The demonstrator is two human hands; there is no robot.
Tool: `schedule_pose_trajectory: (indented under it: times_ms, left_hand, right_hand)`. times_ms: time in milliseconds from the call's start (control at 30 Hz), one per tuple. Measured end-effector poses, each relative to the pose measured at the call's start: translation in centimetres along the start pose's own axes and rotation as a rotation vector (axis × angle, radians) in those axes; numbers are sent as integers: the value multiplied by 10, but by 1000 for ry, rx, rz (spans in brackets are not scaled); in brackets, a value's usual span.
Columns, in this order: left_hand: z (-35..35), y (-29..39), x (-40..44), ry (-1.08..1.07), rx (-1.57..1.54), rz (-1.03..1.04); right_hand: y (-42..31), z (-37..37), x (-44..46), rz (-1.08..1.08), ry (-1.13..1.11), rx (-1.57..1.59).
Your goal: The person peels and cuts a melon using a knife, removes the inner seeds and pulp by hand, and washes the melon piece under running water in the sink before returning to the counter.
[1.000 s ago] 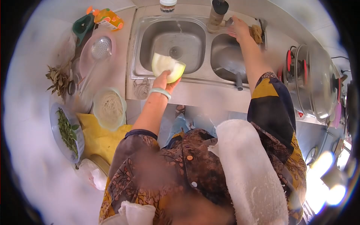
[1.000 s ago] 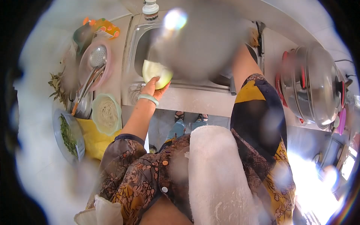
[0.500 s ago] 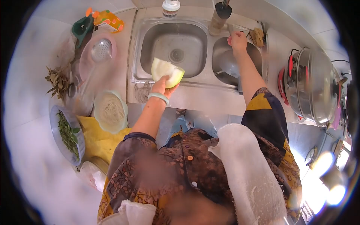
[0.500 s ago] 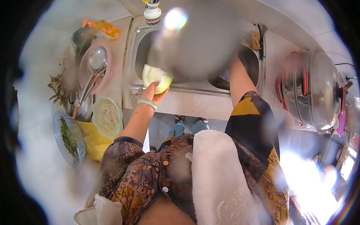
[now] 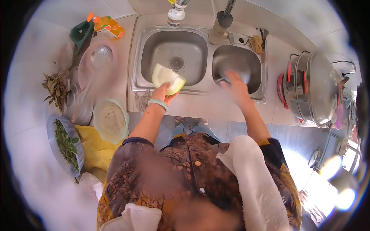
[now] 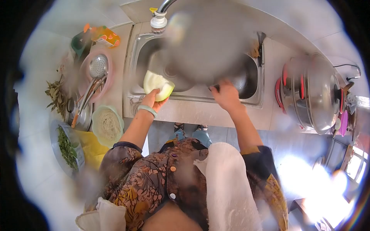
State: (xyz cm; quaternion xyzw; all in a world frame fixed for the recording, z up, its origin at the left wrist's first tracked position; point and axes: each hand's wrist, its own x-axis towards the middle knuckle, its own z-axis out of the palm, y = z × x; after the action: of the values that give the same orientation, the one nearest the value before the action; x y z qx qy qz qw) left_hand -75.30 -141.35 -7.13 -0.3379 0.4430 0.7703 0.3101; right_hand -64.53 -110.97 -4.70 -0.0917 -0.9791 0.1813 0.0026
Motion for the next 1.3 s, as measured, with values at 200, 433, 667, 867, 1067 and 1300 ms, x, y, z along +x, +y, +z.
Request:
schedule_pose_trajectory:
  times_ms: [200, 433, 667, 867, 1067, 1300]
  left_hand:
    - [-28, 5, -13, -9, 17, -4]
    - [-50, 16, -30, 11, 49, 4]
    - [-50, 32, -51, -17, 92, 50]
    - [-52, 31, -57, 7, 74, 65]
    - [-37, 17, -34, -99, 68, 56]
    - [-76, 5, -47, -203, 287, 101]
  right_hand:
    - [-50, -188, -51, -708, -428, 1622]
    - [-125, -272, -84, -1481, -1032, 1133]
    - [-117, -298, -112, -1069, -90, 1141]
    - [-181, -264, -113, -817, -179, 1450]
    - [-224, -252, -122, -811, -208, 1536]
    - [-233, -257, -128, -779, -156, 1576]
